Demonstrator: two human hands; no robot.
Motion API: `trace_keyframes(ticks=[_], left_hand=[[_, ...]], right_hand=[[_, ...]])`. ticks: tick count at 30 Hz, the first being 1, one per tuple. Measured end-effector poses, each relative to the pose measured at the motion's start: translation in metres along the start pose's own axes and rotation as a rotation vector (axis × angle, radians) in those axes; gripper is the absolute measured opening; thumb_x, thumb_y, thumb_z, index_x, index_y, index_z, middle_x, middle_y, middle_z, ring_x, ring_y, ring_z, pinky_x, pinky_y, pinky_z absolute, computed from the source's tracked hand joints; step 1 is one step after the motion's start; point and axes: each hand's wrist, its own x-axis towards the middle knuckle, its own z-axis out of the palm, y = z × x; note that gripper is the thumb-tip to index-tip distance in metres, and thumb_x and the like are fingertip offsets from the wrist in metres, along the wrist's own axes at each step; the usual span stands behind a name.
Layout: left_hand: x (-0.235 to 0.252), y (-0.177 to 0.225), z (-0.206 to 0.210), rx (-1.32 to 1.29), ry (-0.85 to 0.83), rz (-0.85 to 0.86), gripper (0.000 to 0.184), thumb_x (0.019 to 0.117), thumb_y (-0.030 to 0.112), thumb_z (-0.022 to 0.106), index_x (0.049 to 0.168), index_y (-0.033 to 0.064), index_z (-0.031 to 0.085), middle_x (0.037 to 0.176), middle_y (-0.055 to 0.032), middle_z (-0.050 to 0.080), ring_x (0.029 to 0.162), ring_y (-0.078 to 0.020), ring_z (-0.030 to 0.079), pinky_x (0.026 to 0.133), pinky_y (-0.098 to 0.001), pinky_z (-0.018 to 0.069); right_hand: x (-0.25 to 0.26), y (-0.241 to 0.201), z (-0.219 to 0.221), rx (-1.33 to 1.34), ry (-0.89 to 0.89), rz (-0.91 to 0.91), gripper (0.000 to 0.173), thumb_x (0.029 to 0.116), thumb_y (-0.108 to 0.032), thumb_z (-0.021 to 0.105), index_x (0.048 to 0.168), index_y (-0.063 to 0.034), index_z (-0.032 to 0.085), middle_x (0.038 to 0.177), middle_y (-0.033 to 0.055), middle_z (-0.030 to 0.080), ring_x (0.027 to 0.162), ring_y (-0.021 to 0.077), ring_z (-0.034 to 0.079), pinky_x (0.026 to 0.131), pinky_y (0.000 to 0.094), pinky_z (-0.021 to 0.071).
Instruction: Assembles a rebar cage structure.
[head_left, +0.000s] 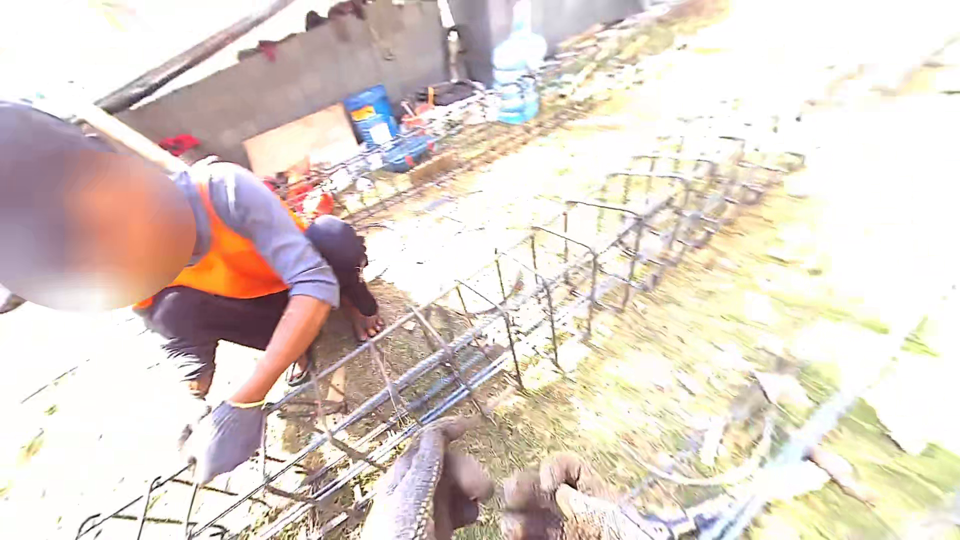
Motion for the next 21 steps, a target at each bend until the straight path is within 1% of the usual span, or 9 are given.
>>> trace_keyframes(ticks=[2, 3, 5, 7, 10, 13, 15, 18, 21], left_hand=[[-0.013, 0.021, -0.022, 0.053, 0.113, 0.042, 0.042, 0.1124, 0.026, 0.024, 0.124, 0.0047, 0.059, 0.070, -0.0007, 0.063, 0.066, -0.0140, 0.065, 0.069, -0.0341, 0.0586], [-0.020, 0.035, -0.029, 0.123, 0.156, 0.031, 0.041, 0.1122, 0.025, 0.024, 0.118, 0.0058, 0.060, 0.068, 0.0016, 0.062, 0.063, -0.0107, 0.063, 0.065, -0.0293, 0.0579], [-0.026, 0.055, -0.051, 0.296, 0.148, 0.023, 0.042, 0.1114, 0.024, 0.027, 0.121, 0.0045, 0.063, 0.075, -0.0005, 0.064, 0.066, -0.0116, 0.062, 0.064, -0.0283, 0.0550], [-0.022, 0.073, -0.068, 0.447, 0.150, 0.081, 0.044, 0.1110, 0.029, 0.027, 0.129, 0.0073, 0.062, 0.087, -0.0029, 0.071, 0.074, -0.0127, 0.065, 0.066, -0.0290, 0.0544], [-0.008, 0.099, -0.072, 0.389, 0.341, 0.385, 0.043, 0.1114, 0.028, 0.028, 0.122, 0.0042, 0.063, 0.077, -0.0023, 0.065, 0.066, -0.0128, 0.062, 0.062, -0.0282, 0.0536], [-0.003, 0.121, -0.075, 0.311, 0.346, 0.634, 0.039, 0.1109, 0.034, 0.032, 0.102, 0.0058, 0.058, 0.070, -0.0017, 0.053, 0.061, -0.0137, 0.052, 0.060, -0.0300, 0.0496], [0.003, 0.125, -0.078, 0.293, 0.277, 0.724, 0.037, 0.1104, 0.036, 0.035, 0.096, 0.0097, 0.056, 0.064, 0.0019, 0.046, 0.054, -0.0112, 0.047, 0.054, -0.0293, 0.0472], [0.006, 0.117, -0.086, 0.315, 0.288, 0.735, 0.036, 0.1108, 0.031, 0.032, 0.102, 0.0083, 0.059, 0.064, 0.0033, 0.047, 0.053, -0.0084, 0.046, 0.050, -0.0246, 0.0424], [-0.005, 0.118, -0.091, 0.180, 0.304, 0.577, 0.032, 0.1110, 0.021, 0.031, 0.117, 0.0027, 0.058, 0.073, -0.0013, 0.061, 0.064, -0.0115, 0.060, 0.062, -0.0270, 0.0541]], right_hand=[[0.010, -0.006, 0.015, -0.052, 0.033, 0.066, 0.023, 0.1109, -0.020, 0.027, 0.117, -0.0150, 0.049, 0.106, 0.0105, 0.074, 0.092, 0.0252, 0.073, 0.081, 0.0423, 0.0600], [0.016, -0.010, 0.024, -0.120, 0.042, 0.067, 0.026, 0.1122, -0.023, 0.026, 0.119, -0.0135, 0.050, 0.102, 0.0086, 0.074, 0.089, 0.0231, 0.073, 0.078, 0.0406, 0.0610], [0.035, -0.013, 0.039, -0.339, 0.038, 0.014, 0.034, 0.1134, -0.026, 0.024, 0.117, -0.0106, 0.053, 0.092, 0.0042, 0.072, 0.080, 0.0180, 0.071, 0.072, 0.0366, 0.0614], [0.058, -0.012, 0.054, -0.614, 0.047, -0.101, 0.035, 0.1135, -0.023, 0.022, 0.113, -0.0064, 0.053, 0.079, 0.0001, 0.068, 0.067, 0.0129, 0.067, 0.064, 0.0324, 0.0594], [0.092, -0.006, 0.075, -0.849, 0.081, -0.203, 0.038, 0.1131, -0.023, 0.019, 0.115, -0.0043, 0.052, 0.066, -0.0038, 0.057, 0.052, 0.0089, 0.056, 0.051, 0.0282, 0.0530], [0.107, 0.005, 0.083, -0.836, 0.075, -0.238, 0.045, 0.1130, -0.031, 0.017, 0.123, -0.0032, 0.051, 0.064, -0.0029, 0.054, 0.049, 0.0113, 0.055, 0.047, 0.0321, 0.0533], [0.111, 0.014, 0.080, -0.760, 0.014, -0.299, 0.043, 0.1125, -0.037, 0.020, 0.125, -0.0067, 0.047, 0.066, -0.0060, 0.055, 0.051, 0.0089, 0.056, 0.048, 0.0307, 0.0541], [0.120, 0.015, 0.077, -0.680, -0.008, -0.378, 0.042, 0.1117, -0.044, 0.026, 0.131, -0.0096, 0.041, 0.072, -0.0079, 0.058, 0.058, 0.0076, 0.059, 0.054, 0.0309, 0.0557], [0.134, 0.002, 0.075, -0.694, 0.113, -0.466, 0.041, 0.1126, -0.036, 0.018, 0.135, -0.0077, 0.037, 0.075, -0.0081, 0.061, 0.060, 0.0079, 0.062, 0.057, 0.0310, 0.0583]])
